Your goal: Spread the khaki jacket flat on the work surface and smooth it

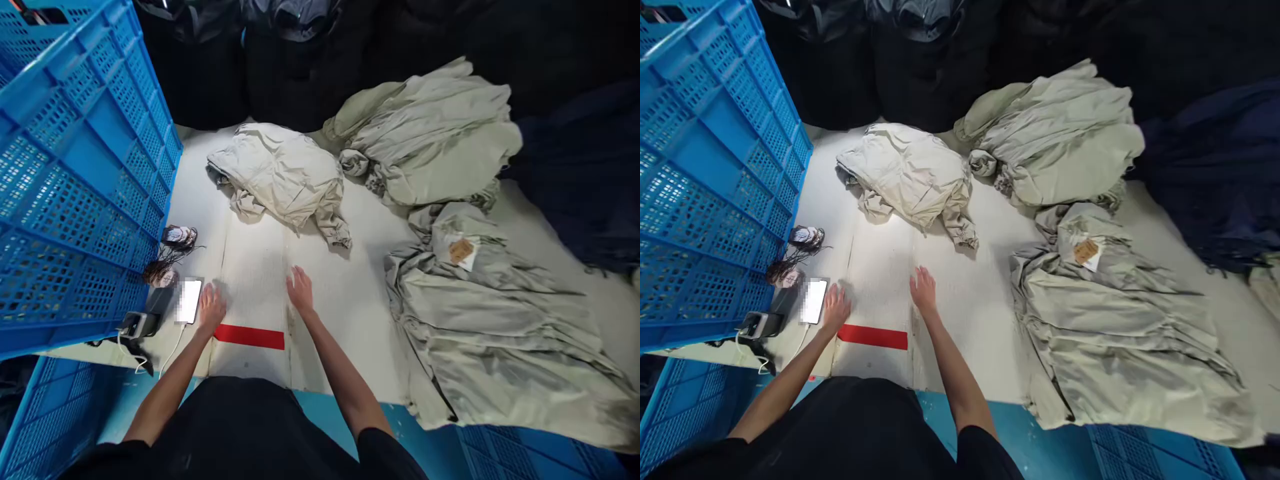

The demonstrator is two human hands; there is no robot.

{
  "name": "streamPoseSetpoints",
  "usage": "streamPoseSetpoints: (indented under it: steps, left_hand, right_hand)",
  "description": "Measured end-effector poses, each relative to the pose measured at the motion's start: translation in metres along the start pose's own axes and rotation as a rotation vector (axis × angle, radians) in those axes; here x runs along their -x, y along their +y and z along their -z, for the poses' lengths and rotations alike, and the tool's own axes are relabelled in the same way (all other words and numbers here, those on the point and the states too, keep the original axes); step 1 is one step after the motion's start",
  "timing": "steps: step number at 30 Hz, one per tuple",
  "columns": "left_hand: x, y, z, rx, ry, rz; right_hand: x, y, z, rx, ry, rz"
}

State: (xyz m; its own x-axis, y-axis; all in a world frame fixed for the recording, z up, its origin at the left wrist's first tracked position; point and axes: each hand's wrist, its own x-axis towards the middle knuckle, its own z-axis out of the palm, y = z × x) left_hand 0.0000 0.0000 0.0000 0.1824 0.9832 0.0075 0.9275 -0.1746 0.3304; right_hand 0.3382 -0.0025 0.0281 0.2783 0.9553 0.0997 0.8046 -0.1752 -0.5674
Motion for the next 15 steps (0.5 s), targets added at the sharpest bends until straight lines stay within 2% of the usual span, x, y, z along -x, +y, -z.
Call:
streamPoseSetpoints:
  steps: [4, 7, 10, 12, 15]
  left_hand:
    - [-0.007, 0.008, 0.0, -0.043, 0.039, 0.079]
    - [-0.009, 0.013, 0.0, -0.068, 0.067, 0.118]
    - [-0.011, 0.017, 0.002, -0.085, 0.079, 0.152]
    - [-0.013, 0.021, 0.006, -0.094, 0.07, 0.165]
    - [-0.02, 0.033, 0.013, -0.078, 0.05, 0.147]
  right_hand:
    - [-0.075, 0.016, 0.01, -0.156, 0.03, -0.12]
    - [-0.148, 0.023, 0.017, -0.303, 0.032, -0.31]
    - [-0.215, 0.025, 0.022, -0.337, 0.045, -0.511]
    - [-0.246, 0.025, 0.026, -0.312, 0.05, -0.57]
    - [-0.274, 0.023, 0.038, -0.289, 0.041, -0.551]
